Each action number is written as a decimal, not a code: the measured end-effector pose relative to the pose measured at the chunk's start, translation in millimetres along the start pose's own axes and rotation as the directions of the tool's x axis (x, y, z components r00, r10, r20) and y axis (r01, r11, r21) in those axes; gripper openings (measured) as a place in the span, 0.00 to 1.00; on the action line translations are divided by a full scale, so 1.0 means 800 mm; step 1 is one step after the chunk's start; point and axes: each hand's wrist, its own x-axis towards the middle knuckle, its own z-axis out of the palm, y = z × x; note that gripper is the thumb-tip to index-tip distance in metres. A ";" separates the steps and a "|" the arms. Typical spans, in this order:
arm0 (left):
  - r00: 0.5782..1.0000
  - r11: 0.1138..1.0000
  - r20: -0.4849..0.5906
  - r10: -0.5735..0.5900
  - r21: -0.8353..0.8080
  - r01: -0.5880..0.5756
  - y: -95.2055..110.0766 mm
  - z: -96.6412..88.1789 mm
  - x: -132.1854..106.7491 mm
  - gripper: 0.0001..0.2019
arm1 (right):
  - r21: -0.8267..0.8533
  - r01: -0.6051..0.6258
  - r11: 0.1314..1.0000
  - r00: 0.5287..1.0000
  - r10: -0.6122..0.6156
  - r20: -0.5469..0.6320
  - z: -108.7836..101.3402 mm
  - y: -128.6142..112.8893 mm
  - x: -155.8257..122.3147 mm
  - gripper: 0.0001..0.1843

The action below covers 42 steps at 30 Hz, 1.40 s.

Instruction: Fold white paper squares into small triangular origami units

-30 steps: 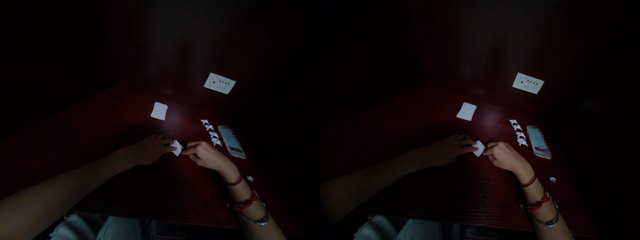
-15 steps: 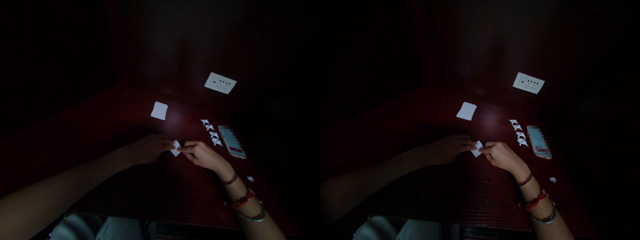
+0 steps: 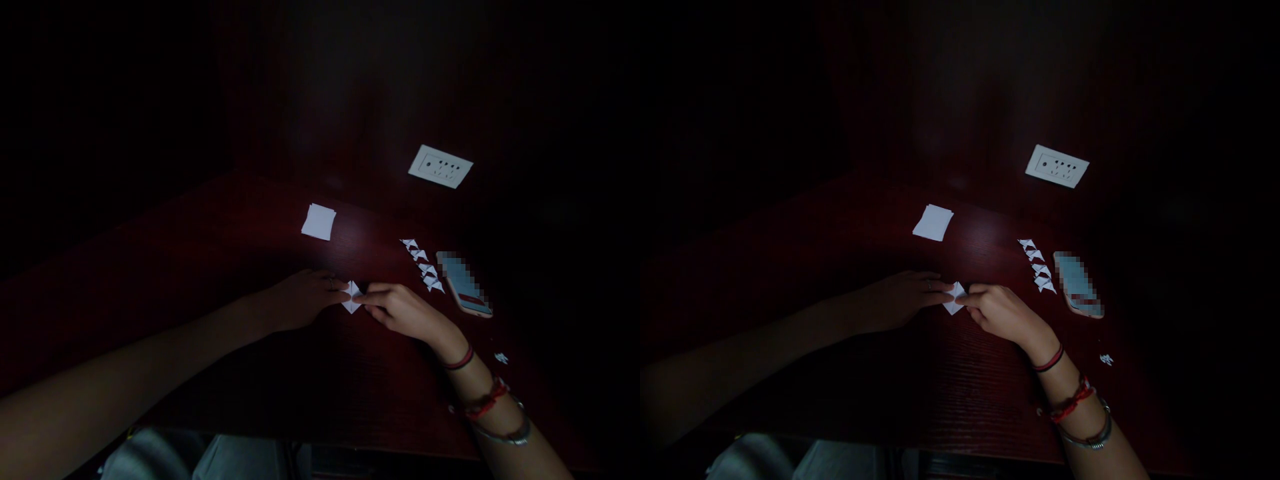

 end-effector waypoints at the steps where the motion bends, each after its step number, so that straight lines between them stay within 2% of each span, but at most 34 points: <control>1: 1.000 1.000 -0.002 0.002 0.003 -0.002 0.000 0.000 0.000 0.25 | 0.000 0.000 1.000 1.000 0.000 0.003 0.000 0.000 0.000 0.20; 14: 1.000 1.000 0.005 -0.006 0.017 0.006 0.000 -0.005 0.001 0.24 | -0.030 0.000 1.000 0.998 0.002 0.068 -0.008 -0.001 0.000 0.20; 22: 1.000 1.000 -0.007 -0.008 0.014 0.008 -0.001 -0.003 0.000 0.23 | 0.008 -0.005 1.000 0.996 0.004 0.094 -0.014 -0.003 -0.007 0.18; 29: 0.998 0.996 -0.048 -0.028 0.084 0.032 0.002 -0.004 -0.002 0.19 | -0.088 -0.093 0.992 0.995 0.090 -0.038 -0.012 0.001 -0.006 0.16; 34: 0.996 0.998 -0.085 -0.025 0.064 0.031 0.006 -0.006 -0.002 0.17 | -0.116 -0.028 0.993 0.999 0.031 0.019 -0.006 0.001 -0.005 0.14; 38: 0.999 0.999 -0.035 -0.001 0.033 0.002 0.001 0.001 -0.003 0.21 | -0.173 -0.004 0.985 1.000 0.008 0.022 -0.004 0.002 -0.005 0.14; 42: 1.000 1.000 -0.013 -0.003 0.004 0.003 -0.003 0.004 -0.005 0.22 | -0.154 0.018 0.988 0.999 -0.011 0.045 -0.006 -0.001 -0.006 0.14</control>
